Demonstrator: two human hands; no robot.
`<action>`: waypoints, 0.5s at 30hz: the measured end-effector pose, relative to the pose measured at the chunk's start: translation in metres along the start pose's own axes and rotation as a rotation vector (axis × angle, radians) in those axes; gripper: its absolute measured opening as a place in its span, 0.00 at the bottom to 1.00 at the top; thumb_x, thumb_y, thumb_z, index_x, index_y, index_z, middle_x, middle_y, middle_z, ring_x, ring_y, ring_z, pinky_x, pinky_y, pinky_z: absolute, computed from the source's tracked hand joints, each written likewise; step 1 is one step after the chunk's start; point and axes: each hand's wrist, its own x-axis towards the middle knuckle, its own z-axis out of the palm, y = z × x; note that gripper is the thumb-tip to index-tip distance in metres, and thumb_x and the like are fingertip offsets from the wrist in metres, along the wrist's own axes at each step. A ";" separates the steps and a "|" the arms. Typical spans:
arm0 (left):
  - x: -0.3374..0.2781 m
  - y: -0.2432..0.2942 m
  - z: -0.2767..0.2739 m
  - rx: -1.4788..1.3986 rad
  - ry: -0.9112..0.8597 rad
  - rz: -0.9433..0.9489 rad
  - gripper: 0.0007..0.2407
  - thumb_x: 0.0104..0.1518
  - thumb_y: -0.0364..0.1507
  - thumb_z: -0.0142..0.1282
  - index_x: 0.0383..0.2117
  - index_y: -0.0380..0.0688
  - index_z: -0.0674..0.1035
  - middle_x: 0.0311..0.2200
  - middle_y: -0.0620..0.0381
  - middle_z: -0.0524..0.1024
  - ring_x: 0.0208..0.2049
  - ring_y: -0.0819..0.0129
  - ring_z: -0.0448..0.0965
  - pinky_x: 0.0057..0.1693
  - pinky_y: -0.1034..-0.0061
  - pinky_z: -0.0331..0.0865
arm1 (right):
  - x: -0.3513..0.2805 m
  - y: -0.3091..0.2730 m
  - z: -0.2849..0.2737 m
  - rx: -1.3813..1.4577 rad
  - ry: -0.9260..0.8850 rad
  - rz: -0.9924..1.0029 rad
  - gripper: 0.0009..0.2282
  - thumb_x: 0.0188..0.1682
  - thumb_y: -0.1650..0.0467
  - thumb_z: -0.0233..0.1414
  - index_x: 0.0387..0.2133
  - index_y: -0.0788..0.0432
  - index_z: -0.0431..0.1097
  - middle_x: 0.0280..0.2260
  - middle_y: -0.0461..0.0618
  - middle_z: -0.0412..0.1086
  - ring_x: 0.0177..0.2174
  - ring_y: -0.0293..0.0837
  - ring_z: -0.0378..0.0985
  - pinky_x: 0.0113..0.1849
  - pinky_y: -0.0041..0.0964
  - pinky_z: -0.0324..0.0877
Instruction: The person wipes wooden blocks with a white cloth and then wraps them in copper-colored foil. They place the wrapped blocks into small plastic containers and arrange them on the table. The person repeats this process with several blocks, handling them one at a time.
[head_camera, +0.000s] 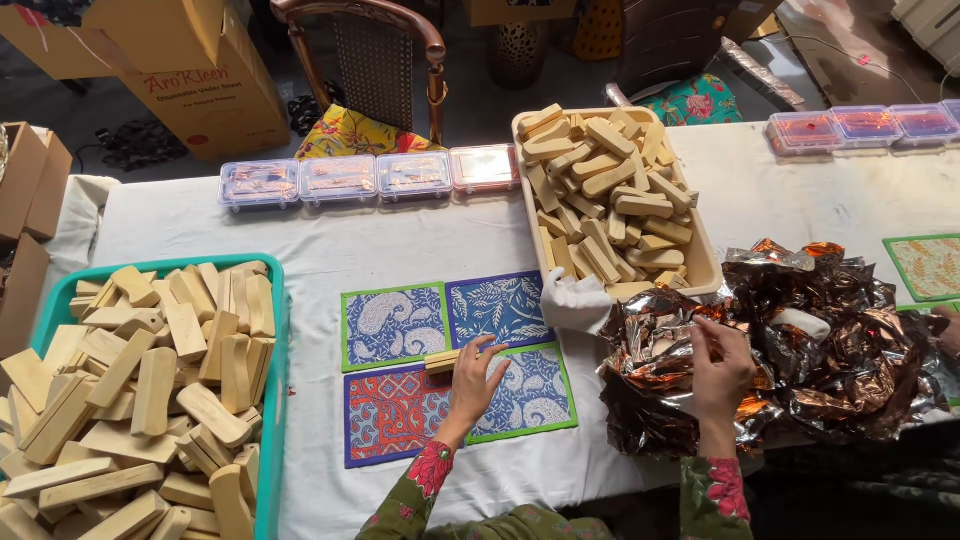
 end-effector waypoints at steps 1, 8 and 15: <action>0.000 0.010 0.007 -0.020 -0.001 0.011 0.12 0.58 0.33 0.62 0.47 0.47 0.82 0.52 0.51 0.74 0.53 0.52 0.74 0.57 0.60 0.67 | 0.001 0.009 -0.014 -0.015 0.048 0.053 0.06 0.55 0.72 0.58 0.43 0.57 0.78 0.43 0.50 0.76 0.39 0.42 0.81 0.42 0.37 0.79; 0.003 0.086 0.055 -0.167 -0.124 0.085 0.06 0.57 0.33 0.65 0.37 0.50 0.84 0.42 0.62 0.81 0.45 0.61 0.79 0.52 0.65 0.69 | -0.018 0.062 -0.066 0.098 0.016 0.255 0.08 0.54 0.70 0.59 0.45 0.58 0.78 0.43 0.49 0.78 0.41 0.41 0.81 0.43 0.34 0.76; 0.008 0.142 0.090 -0.207 -0.158 0.358 0.10 0.50 0.35 0.69 0.32 0.47 0.81 0.39 0.62 0.80 0.43 0.62 0.79 0.52 0.66 0.64 | -0.021 0.038 -0.068 0.203 -0.257 0.245 0.07 0.49 0.69 0.61 0.39 0.56 0.81 0.40 0.47 0.79 0.40 0.39 0.82 0.44 0.34 0.76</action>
